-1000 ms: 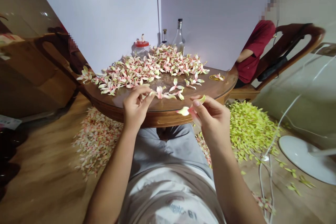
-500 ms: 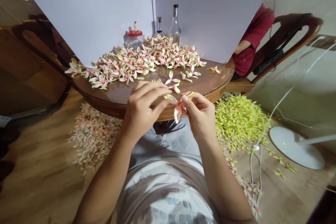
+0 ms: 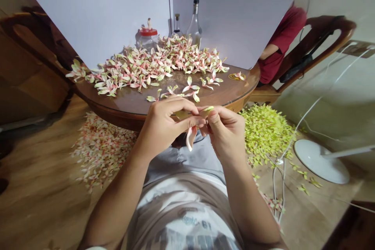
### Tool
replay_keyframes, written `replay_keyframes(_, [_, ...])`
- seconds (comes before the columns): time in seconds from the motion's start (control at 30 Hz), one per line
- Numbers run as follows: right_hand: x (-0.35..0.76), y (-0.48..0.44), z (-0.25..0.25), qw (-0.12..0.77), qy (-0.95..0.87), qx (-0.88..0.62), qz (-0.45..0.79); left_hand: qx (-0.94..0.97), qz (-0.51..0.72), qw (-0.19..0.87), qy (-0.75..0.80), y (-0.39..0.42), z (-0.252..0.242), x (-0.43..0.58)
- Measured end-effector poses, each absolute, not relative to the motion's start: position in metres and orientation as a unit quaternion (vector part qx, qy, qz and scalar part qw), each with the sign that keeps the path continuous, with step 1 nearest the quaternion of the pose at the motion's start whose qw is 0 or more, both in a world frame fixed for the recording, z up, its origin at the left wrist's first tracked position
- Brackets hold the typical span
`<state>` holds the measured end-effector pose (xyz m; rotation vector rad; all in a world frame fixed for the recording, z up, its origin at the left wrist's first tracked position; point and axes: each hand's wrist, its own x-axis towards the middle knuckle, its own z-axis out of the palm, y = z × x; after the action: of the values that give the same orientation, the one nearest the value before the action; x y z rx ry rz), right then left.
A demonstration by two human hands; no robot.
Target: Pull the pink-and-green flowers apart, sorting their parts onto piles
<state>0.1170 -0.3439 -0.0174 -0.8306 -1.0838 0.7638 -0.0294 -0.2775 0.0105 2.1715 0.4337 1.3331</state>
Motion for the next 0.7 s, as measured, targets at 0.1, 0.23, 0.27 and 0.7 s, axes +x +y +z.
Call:
replay_keyframes(0.1, [0.116, -0.346, -0.014, 0.705, -0.497, -0.384, 0.329, 0.791, 0.494, 0.32, 0.168, -0.278, 0.01, -0.03])
replay_keyframes(0.23, [0.116, -0.346, -0.011, 0.699, -0.498, -0.405, 0.314, 0.802, 0.486, 0.299, 0.175, -0.281, 0.013, -0.03])
replay_keyframes(0.27, [0.116, -0.346, -0.01, 0.702, -0.496, -0.404, 0.313, 0.811, 0.485, 0.274, 0.178, -0.282, 0.014, -0.03])
replay_keyframes(0.7, [0.111, -0.343, -0.008, 0.67, -0.533, -0.459, 0.239, 0.836, 0.497, 0.065, 0.223, -0.281, 0.006, -0.025])
